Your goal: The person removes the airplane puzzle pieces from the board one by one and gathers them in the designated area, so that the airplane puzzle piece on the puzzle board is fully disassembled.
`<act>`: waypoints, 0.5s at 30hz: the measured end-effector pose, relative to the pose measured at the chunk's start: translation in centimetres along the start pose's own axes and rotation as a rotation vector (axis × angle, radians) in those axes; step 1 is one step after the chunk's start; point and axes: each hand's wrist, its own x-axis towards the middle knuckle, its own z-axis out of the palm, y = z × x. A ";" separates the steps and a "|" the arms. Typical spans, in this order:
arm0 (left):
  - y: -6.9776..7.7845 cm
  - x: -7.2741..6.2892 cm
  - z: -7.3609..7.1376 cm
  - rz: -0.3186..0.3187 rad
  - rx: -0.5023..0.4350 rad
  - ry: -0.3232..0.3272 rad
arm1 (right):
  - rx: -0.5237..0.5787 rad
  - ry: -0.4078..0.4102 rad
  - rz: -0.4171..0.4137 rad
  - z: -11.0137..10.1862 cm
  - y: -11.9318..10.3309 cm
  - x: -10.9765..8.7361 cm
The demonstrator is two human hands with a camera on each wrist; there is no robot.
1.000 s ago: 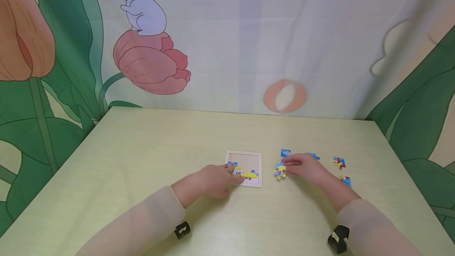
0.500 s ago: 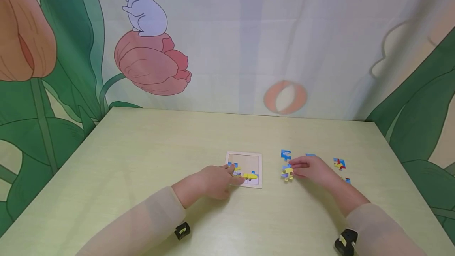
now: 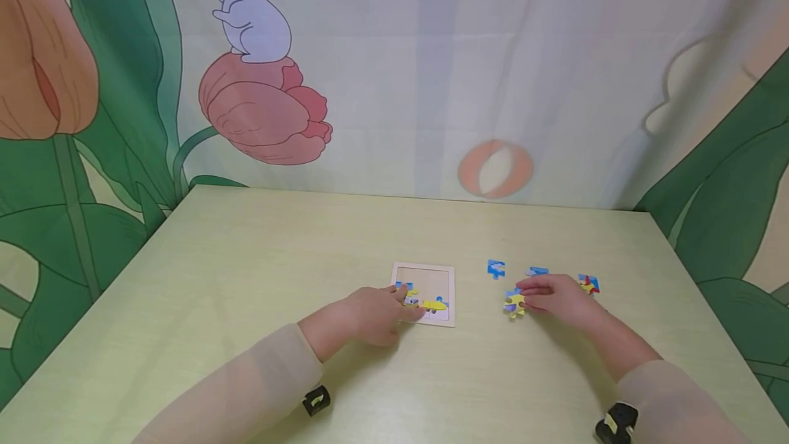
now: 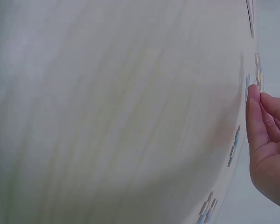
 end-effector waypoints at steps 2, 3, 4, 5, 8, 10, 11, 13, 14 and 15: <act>0.0 0.0 0.0 -0.001 0.000 -0.001 | -0.004 0.005 -0.005 -0.2 0.3 -0.1; 0.0 -0.1 0.0 -0.002 0.002 0.000 | -0.007 0.007 -0.007 -0.3 0.4 -0.2; 0.0 -0.1 0.0 -0.002 0.002 0.000 | -0.012 0.011 -0.004 -0.4 0.6 -0.3; 0.1 -0.1 0.0 -0.002 0.002 0.000 | -0.016 0.010 -0.004 -0.6 0.7 -0.3; 0.1 -0.1 -0.1 -0.003 0.002 0.000 | -0.023 0.010 0.003 -0.9 0.9 -0.5; 0.1 -0.1 -0.1 -0.002 0.000 0.000 | -0.024 0.006 0.005 -1.2 0.9 -0.7; 0.1 -0.1 -0.1 -0.001 0.002 0.000 | -0.015 0.000 -0.001 -1.3 0.9 -0.8; 0.1 -0.1 -0.1 -0.001 0.006 0.001 | -0.002 -0.001 0.003 -1.6 0.9 -0.9; 0.1 -0.1 -0.1 -0.001 0.004 0.001 | -0.007 0.002 0.007 -1.7 0.9 -0.9; 0.1 -0.1 -0.1 -0.001 0.004 0.002 | -0.013 0.004 0.006 -1.8 1.0 -1.0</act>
